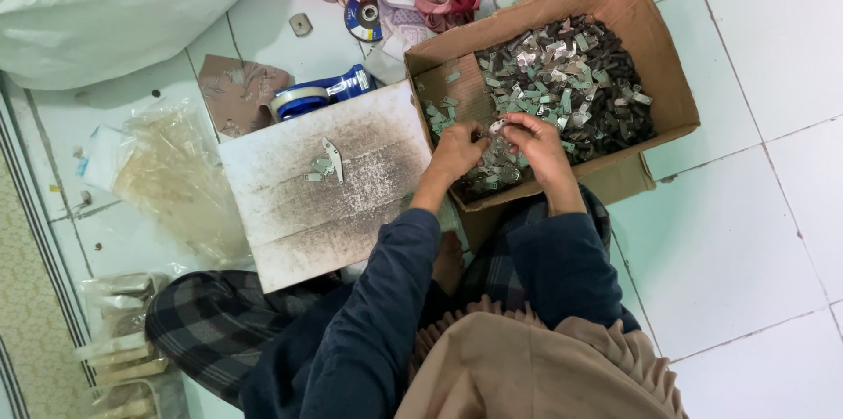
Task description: Sorting small metal components from a cardboard box and placing them into small plastic bags.
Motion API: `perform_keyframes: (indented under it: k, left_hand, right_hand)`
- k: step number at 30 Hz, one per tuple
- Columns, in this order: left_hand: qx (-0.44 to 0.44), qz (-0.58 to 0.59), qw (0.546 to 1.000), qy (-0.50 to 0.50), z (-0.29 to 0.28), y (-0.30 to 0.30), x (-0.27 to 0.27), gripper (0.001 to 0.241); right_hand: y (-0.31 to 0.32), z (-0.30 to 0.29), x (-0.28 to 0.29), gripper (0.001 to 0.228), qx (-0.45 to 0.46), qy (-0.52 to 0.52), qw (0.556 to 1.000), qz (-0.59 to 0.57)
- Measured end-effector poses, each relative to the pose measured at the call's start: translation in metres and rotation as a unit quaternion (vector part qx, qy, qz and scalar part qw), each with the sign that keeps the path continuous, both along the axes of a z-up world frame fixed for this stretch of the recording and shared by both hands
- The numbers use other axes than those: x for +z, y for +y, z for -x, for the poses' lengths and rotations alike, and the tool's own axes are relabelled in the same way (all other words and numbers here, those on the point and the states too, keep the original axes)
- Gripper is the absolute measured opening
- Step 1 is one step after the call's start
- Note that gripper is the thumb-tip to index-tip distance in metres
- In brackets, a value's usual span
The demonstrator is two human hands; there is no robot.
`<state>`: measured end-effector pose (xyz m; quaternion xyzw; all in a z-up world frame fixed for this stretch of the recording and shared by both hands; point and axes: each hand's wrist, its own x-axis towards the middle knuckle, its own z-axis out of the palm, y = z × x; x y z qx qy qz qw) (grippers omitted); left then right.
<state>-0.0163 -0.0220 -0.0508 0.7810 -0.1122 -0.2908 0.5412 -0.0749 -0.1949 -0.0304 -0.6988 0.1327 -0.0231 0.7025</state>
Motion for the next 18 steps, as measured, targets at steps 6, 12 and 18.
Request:
perform_keyframes:
  k: [6, 12, 18]
  left_hand:
    - [0.016, -0.003, 0.999, -0.03, 0.001, 0.003, 0.012, 0.038]
    - [0.018, 0.005, 0.999, -0.037, 0.002, 0.003, 0.011, 0.037]
    - [0.027, 0.023, 0.999, -0.028, 0.006, 0.003, 0.019, 0.034]
  right_hand:
    - [-0.017, -0.005, -0.063, 0.022, 0.084, 0.188, 0.894, 0.399]
    - [0.003, -0.012, -0.048, 0.025, 0.25, 0.241, 0.787, 0.509]
    - [0.007, -0.009, -0.04, 0.022, 0.258, 0.237, 0.806, 0.478]
